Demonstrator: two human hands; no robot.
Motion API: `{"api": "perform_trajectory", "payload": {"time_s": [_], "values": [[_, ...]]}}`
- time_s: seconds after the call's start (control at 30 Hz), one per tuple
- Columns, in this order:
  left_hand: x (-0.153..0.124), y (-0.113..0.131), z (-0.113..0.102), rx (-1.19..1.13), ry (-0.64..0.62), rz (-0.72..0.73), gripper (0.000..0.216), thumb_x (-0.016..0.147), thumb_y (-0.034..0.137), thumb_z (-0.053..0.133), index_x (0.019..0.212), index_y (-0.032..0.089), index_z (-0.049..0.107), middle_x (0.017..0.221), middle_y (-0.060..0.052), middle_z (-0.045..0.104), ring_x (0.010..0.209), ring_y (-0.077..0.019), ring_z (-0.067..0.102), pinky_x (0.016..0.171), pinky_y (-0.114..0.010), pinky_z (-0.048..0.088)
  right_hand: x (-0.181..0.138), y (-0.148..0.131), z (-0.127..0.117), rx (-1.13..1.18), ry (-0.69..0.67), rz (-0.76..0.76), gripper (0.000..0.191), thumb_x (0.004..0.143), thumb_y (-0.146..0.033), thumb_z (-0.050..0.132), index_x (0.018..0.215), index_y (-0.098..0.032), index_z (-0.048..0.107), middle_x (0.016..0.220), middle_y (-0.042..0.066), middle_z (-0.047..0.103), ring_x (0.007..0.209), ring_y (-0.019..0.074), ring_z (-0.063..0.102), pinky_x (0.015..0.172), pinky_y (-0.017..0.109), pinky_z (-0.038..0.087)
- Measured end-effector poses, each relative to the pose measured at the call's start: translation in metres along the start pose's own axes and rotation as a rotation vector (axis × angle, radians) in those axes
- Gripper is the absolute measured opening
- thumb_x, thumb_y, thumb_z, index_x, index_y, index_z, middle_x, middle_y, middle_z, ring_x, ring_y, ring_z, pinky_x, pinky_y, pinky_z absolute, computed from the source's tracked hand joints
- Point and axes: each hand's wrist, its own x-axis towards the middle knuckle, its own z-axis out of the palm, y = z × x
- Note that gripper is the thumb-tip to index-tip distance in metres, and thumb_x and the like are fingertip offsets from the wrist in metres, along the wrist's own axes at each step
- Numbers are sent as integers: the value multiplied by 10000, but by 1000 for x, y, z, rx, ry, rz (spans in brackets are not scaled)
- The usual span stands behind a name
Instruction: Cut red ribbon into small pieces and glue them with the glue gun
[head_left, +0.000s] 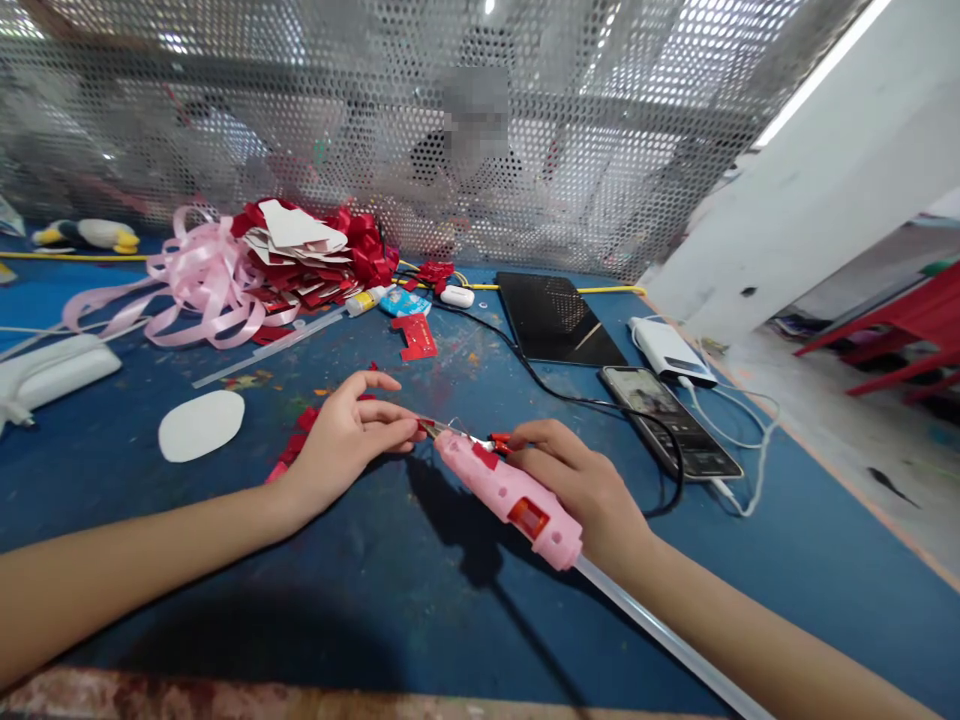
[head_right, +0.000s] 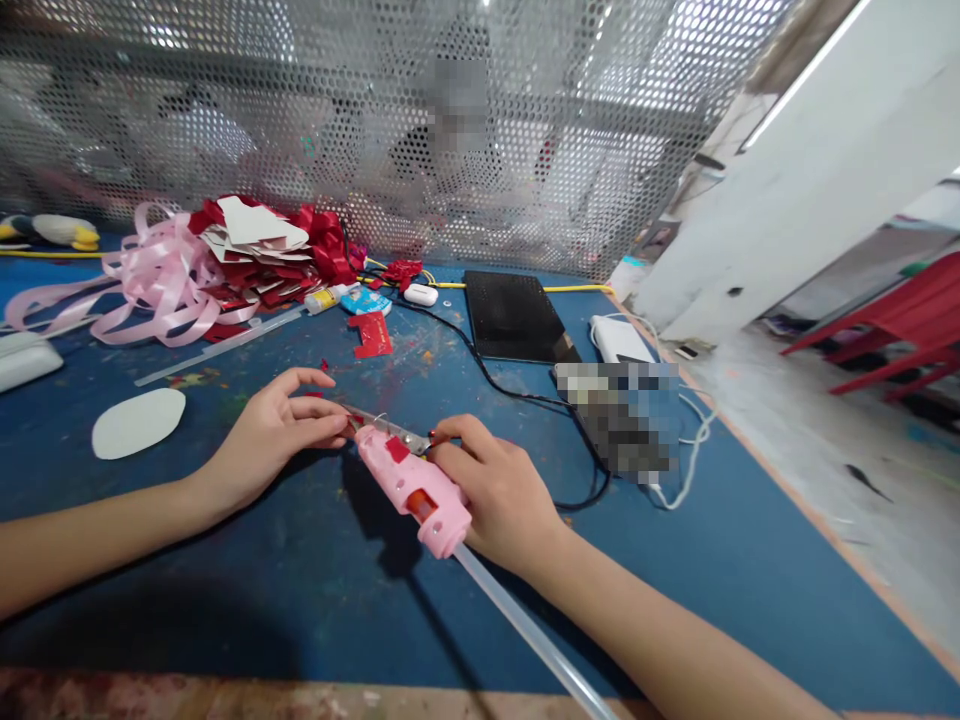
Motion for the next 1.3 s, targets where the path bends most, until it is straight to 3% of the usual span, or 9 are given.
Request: {"api": "perform_trajectory", "payload": {"time_s": [1.3], "values": [[2, -2, -1, 21, -37, 9, 353, 715, 214, 692, 964, 210, 442, 715, 40, 657, 647, -102, 614, 621, -217, 466, 0, -2, 0, -70, 0, -31, 281, 909, -224, 337, 680, -187, 496, 855, 78, 605, 651, 106, 597, 533, 216, 463]]}}
